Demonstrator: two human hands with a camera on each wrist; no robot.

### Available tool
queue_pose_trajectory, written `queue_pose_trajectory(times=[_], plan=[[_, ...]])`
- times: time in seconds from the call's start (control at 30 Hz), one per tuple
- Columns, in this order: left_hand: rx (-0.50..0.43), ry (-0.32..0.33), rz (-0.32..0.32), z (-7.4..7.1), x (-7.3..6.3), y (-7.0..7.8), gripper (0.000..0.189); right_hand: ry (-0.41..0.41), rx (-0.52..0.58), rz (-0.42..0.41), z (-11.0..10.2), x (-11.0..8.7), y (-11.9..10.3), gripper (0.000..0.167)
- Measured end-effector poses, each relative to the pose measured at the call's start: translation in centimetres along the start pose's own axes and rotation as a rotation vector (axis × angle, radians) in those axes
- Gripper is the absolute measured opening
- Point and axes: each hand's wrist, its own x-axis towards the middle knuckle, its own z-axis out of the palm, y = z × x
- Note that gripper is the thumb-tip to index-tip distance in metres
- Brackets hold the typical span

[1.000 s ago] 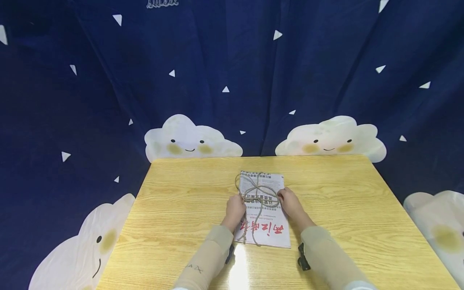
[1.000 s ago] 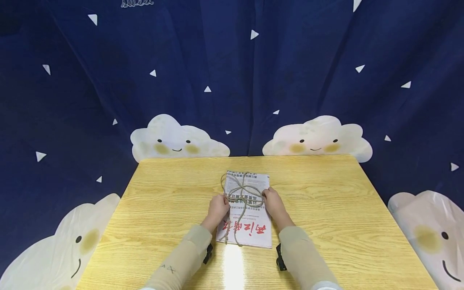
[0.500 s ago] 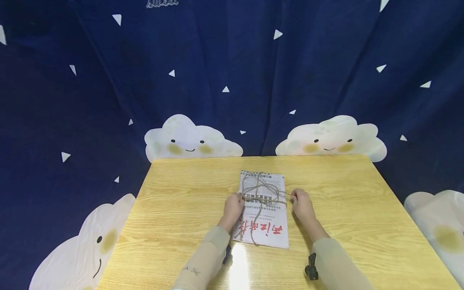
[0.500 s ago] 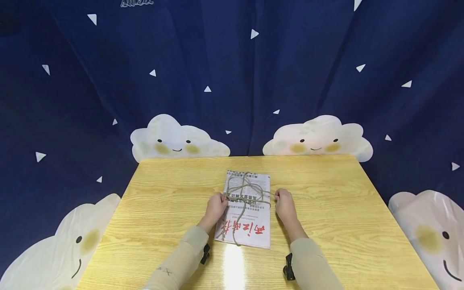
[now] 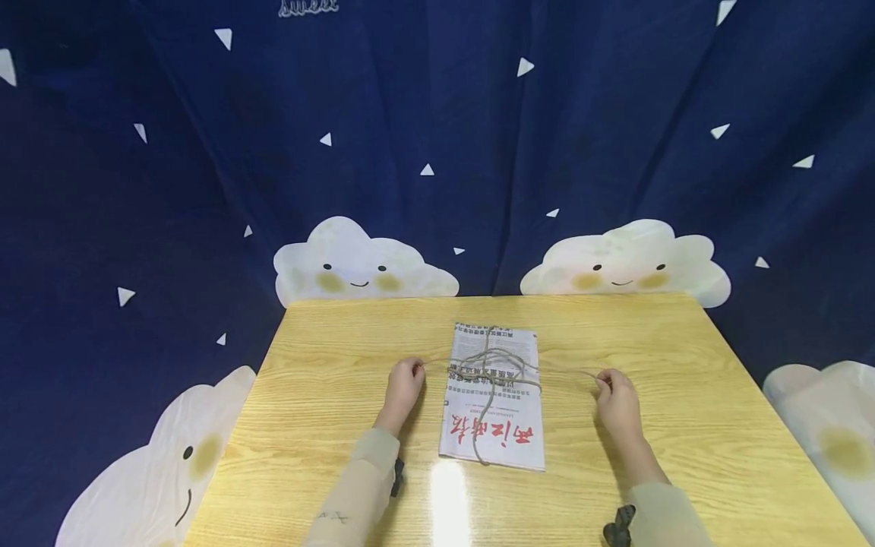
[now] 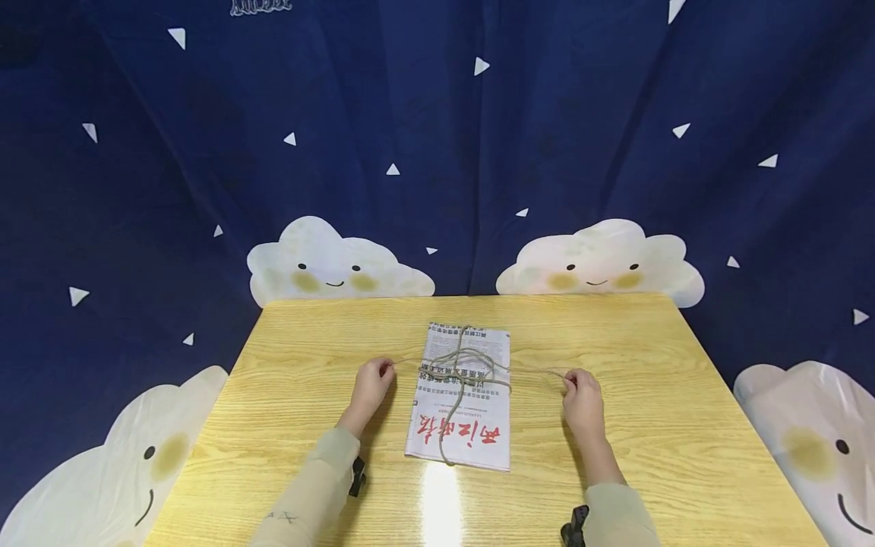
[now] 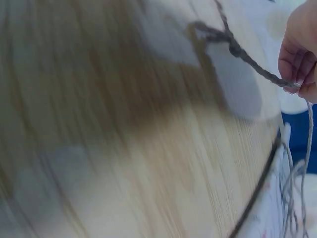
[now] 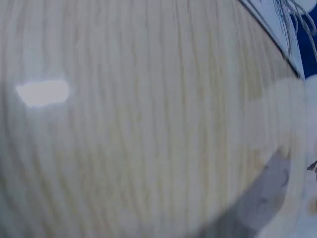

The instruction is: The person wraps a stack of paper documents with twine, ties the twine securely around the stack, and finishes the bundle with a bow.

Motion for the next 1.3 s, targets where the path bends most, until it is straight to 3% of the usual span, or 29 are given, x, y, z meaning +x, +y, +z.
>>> queue_pose_trajectory(times=[0.17, 0.37, 0.5, 0.63, 0.8, 0.93, 1.03, 1.2, 1.3], plan=[[-0.021, 0.038, -0.043, -1.5, -0.2, -1.7, 0.016, 0.031, -0.003, 0.107, -1.4, -0.9, 1.3, 0.013], [0.007, 0.112, -0.104, -2.9, -0.6, -3.5, 0.014, -0.001, -0.022, 0.241, -2.6, -2.1, 2.8, 0.016], [0.032, 0.113, -0.134, -3.2, -0.8, -4.2, 0.011, -0.005, -0.068, 0.231, -2.7, -2.6, 3.7, 0.014], [0.033, 0.091, -0.113, -3.0, -1.0, -4.3, 0.010, -0.016, -0.125, 0.190, -2.5, -2.9, 3.7, 0.016], [0.066, 0.077, -0.025, -1.7, -0.7, -3.4, 0.028, -0.025, -0.155, 0.141, -1.7, -2.4, 1.9, 0.030], [0.077, 0.047, 0.097, 0.5, -0.1, -1.3, 0.038, -0.061, -0.115, -0.021, 0.3, -1.1, -0.2, 0.034], [0.098, 0.000, 0.163, 2.4, -0.1, 0.4, 0.032, -0.168, -0.062, -0.154, 2.5, -0.2, -2.0, 0.036], [0.145, -0.060, 0.151, 4.9, -0.5, 1.9, 0.018, -0.347, -0.077, -0.249, 5.8, 0.2, -4.5, 0.044], [0.163, -0.054, 0.143, 5.6, -0.8, 2.1, 0.009, -0.356, -0.139, -0.247, 7.0, 0.1, -5.3, 0.044]])
